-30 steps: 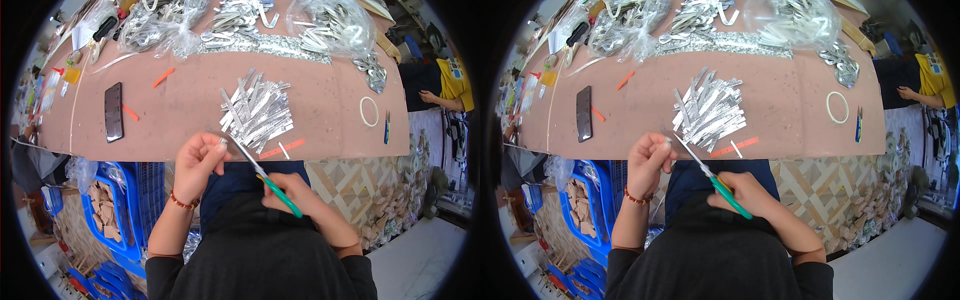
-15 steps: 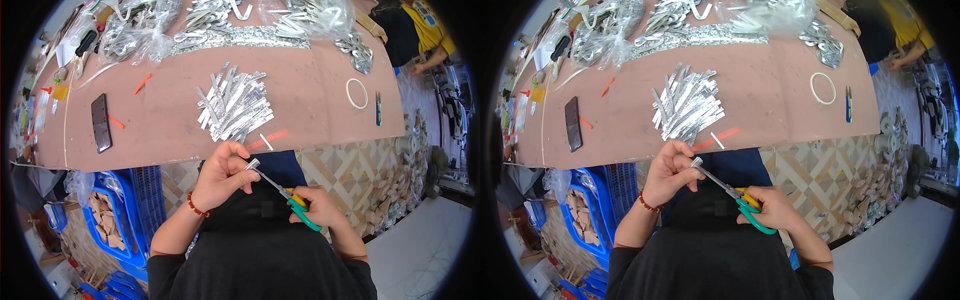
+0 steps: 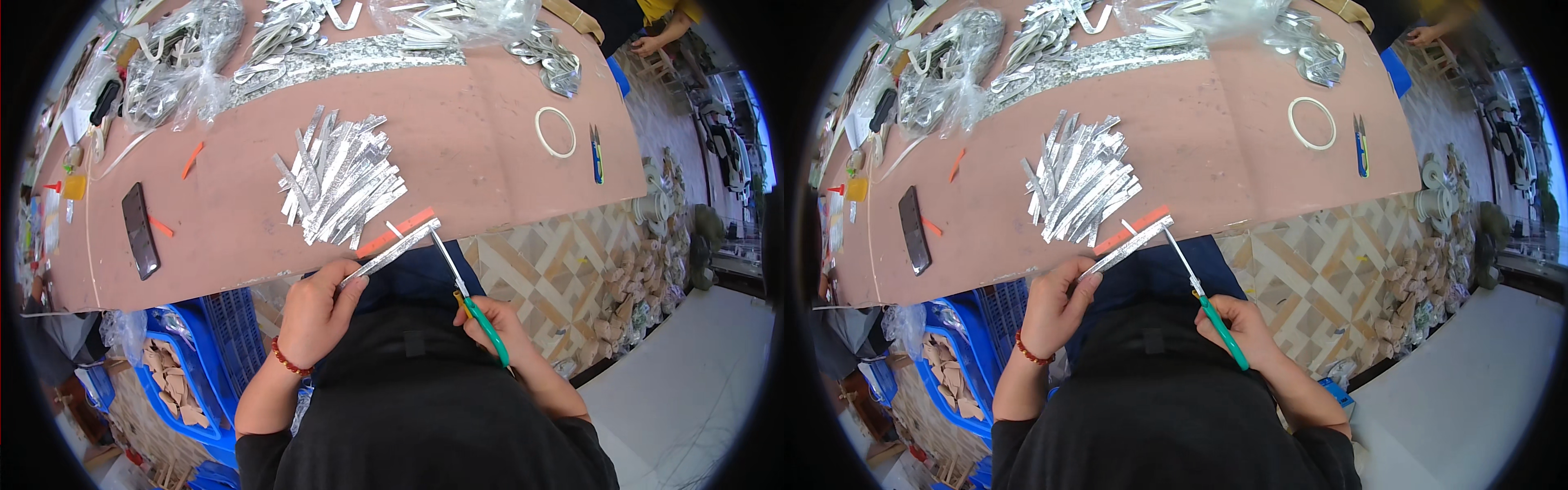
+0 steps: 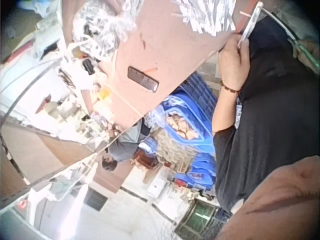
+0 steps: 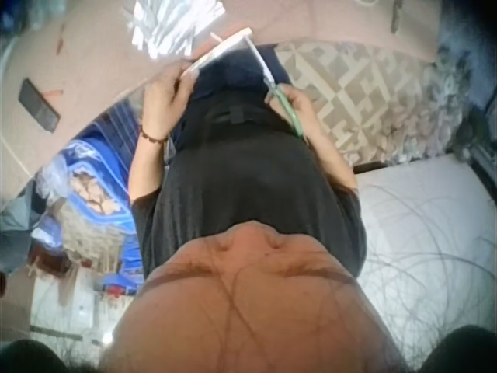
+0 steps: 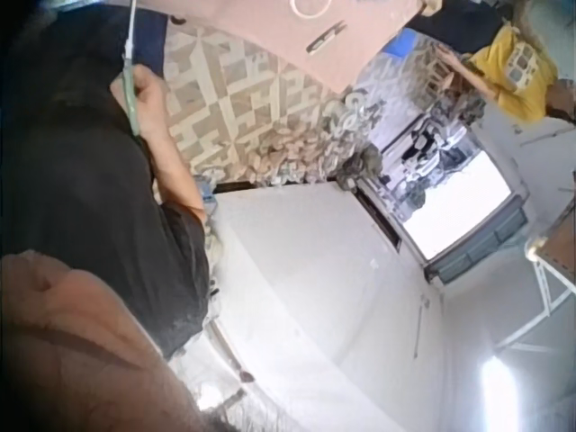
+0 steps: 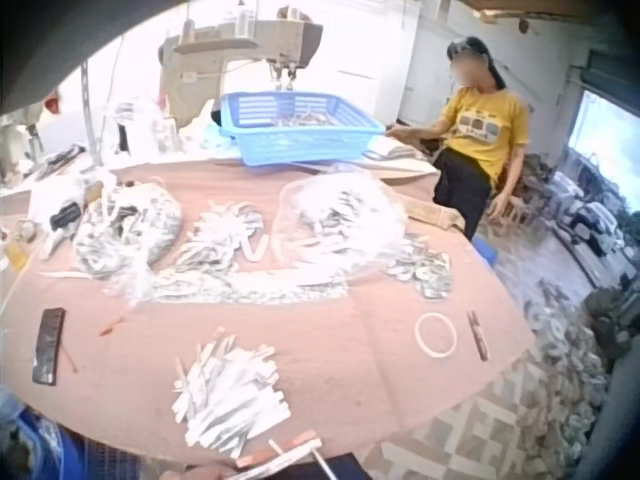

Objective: The recorder uses scissors to cut long silver material strips into shorter pieces at a workbench.

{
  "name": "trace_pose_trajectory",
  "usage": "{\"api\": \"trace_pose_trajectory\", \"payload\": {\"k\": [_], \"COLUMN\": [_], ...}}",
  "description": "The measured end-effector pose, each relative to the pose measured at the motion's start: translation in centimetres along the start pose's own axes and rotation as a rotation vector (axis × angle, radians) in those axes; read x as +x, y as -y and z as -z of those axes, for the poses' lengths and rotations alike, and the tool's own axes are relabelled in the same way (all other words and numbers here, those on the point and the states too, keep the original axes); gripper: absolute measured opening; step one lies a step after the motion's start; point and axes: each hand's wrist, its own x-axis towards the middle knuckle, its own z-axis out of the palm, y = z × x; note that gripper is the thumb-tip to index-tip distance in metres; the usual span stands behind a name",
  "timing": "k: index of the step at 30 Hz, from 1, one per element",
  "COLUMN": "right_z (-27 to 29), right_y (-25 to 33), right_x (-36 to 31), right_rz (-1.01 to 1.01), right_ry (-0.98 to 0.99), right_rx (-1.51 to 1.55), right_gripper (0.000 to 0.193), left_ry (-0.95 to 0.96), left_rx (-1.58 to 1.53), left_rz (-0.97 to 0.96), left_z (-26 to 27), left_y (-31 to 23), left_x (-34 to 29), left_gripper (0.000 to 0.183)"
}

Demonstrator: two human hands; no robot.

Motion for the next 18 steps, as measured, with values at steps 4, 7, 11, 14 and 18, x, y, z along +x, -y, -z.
{"api": "trace_pose_trajectory", "payload": {"k": [4,7,11,14,18], "right_z": [0.1,0.3,0.4,0.5,0.4], "right_y": [0.4,0.5,0.4,0.2,-0.6], "right_x": [0.2,0.2,0.3,0.2,0.2], "right_rz": [-0.034,-0.041,-0.052,-0.067,-0.074], "right_ry": [0.002,0.013,0.023,0.035,0.023], "right_rx": [0.04,0.029,0.035,0.044,0.099], "right_gripper": [0.015,0.016,0.018,0.021,0.022], "left_ry": [-0.11,-0.144,-0.166,-0.222,-0.248], "left_rx": [0.027,0.032,0.028,-0.001,-0.029], "left_rz": [-0.009,-0.017,-0.004,-0.042,-0.015], "left_z": [-0.9,-1.0,-1.1,-1.4,-1.8], "left_y": [0.4,0.3,0.2,0.5,0.9], "left_x": [0.1,0.2,0.3,0.2,0.0], "left_gripper": [0.01,0.01,0.009,0.008,0.008]}}
